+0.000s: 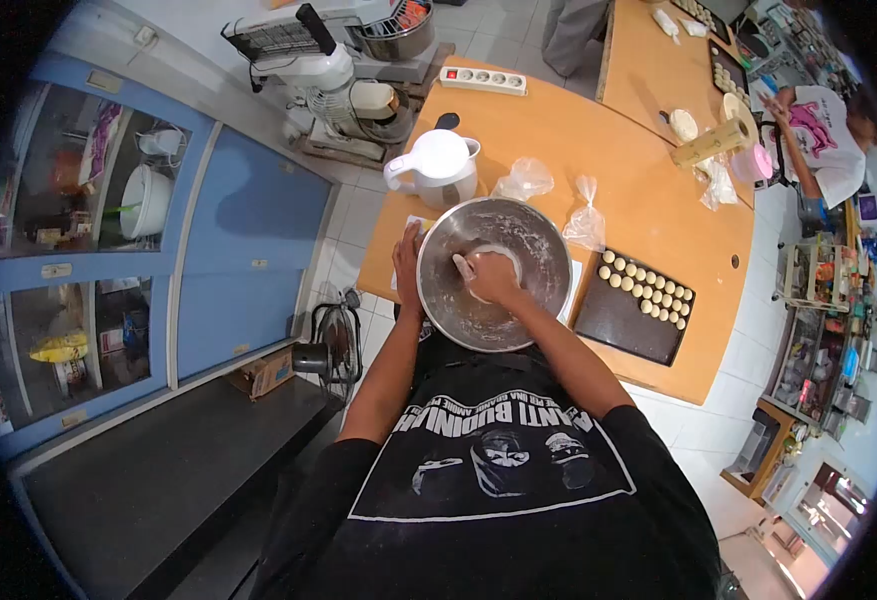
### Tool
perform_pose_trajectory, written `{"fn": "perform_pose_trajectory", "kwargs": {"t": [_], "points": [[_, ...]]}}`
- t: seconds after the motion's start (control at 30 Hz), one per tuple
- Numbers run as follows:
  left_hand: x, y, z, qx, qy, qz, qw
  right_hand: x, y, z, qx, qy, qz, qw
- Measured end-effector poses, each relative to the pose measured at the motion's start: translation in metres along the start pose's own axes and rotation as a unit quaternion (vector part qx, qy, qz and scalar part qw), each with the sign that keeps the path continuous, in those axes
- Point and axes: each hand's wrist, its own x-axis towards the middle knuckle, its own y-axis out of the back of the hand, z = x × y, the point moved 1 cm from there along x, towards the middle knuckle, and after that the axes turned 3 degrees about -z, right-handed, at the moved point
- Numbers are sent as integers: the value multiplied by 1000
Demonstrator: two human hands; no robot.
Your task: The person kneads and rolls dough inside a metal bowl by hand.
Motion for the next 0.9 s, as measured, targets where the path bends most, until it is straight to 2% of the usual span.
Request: {"fn": "perform_pose_trajectory", "kwargs": {"t": [0.07, 0.1, 0.13, 0.17, 0.2, 0.23, 0.27, 0.3, 0.37, 0.5, 0.57, 0.63, 0.67, 0.77, 0.83, 0.9], "points": [[1, 6, 8, 47, -12, -6, 999, 5, 8, 2, 31, -9, -7, 999], [-1, 7, 8, 48, -12, -3, 999, 5, 11, 8, 186, -46, -28, 981], [-1, 7, 9, 47, -35, 11, 998, 4, 14, 13, 337, -83, -46, 937], [0, 7, 10, 45, -60, 25, 997, -4, 15, 17, 337, -82, -43, 937], [1, 4, 6, 44, -64, 26, 997, -17, 24, 14, 193, -22, 6, 981], [1, 0, -1, 0, -50, 33, 998, -26, 30, 16, 45, 35, 55, 997], [-1, -4, -7, -44, -35, 37, 998, -22, 17, 33, 33, 69, 19, 997], [-2, -5, -6, -44, -40, 36, 998, -26, 16, 38, 34, 67, 23, 997], [-3, -7, -5, -82, 17, 39, 996, -33, 14, 46, 90, 100, 51, 990], [4, -2, -18, -180, -37, 33, 982, -54, 44, 38, 128, 83, -12, 988], [9, 18, -22, -163, 61, 37, 984, -68, 53, 32, 153, 73, 17, 985], [9, 29, -27, -172, 73, 168, 968, -75, 59, 33, 200, 59, 30, 978], [5, 31, -27, -172, 73, 166, 968, -79, 62, 33, 245, 47, 41, 968], [4, 75, 40, -131, 85, 217, 963, -86, 78, 26, 308, 54, 71, 947], [1, 79, 71, -113, -4, 143, 983, -86, 77, 23, 348, 36, 75, 934], [3, 82, 119, -172, -46, -47, 983, -85, 75, 21, 386, 20, 79, 919]]}}
